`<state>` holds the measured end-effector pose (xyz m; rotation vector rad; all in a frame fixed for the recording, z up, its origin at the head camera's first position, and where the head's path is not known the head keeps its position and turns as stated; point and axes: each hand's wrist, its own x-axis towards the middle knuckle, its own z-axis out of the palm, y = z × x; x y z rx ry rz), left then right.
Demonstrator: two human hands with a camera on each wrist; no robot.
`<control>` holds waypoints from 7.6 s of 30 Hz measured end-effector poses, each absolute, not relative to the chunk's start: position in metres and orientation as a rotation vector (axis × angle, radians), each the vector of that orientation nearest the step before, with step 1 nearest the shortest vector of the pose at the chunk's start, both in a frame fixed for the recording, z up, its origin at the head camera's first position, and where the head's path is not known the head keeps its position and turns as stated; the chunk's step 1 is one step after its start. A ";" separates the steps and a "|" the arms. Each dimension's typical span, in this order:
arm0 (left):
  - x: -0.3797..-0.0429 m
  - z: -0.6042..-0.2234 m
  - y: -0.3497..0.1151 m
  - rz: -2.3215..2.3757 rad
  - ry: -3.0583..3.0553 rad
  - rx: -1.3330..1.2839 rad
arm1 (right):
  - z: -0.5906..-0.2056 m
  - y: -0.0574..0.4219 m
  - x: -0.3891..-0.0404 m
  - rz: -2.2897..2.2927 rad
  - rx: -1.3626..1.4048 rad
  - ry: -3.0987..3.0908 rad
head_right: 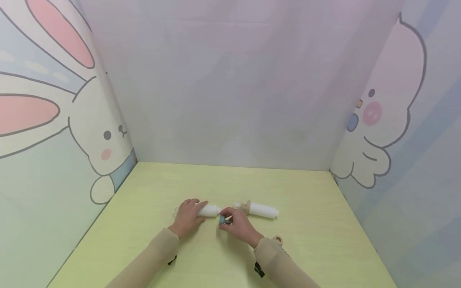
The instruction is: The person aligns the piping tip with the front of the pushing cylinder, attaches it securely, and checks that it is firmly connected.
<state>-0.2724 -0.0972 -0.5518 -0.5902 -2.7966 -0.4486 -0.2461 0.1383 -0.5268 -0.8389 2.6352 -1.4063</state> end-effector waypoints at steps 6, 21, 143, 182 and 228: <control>-0.269 -0.554 -0.096 -0.530 -2.821 -0.548 | -0.530 0.137 -0.245 -1.404 -0.829 2.629; -0.268 -0.548 -0.097 -0.534 -2.777 -0.546 | -0.519 0.141 -0.249 -1.398 -0.777 2.690; -0.249 -0.502 -0.078 -0.462 -2.572 -0.712 | -0.484 0.160 -0.254 -1.475 -0.751 2.454; -0.246 -0.495 -0.078 -0.467 -2.578 -0.733 | -0.471 0.158 -0.253 -1.561 -0.750 2.490; -0.248 -0.497 -0.078 -0.450 -2.556 -0.738 | -0.493 0.164 -0.264 -1.617 -0.765 2.477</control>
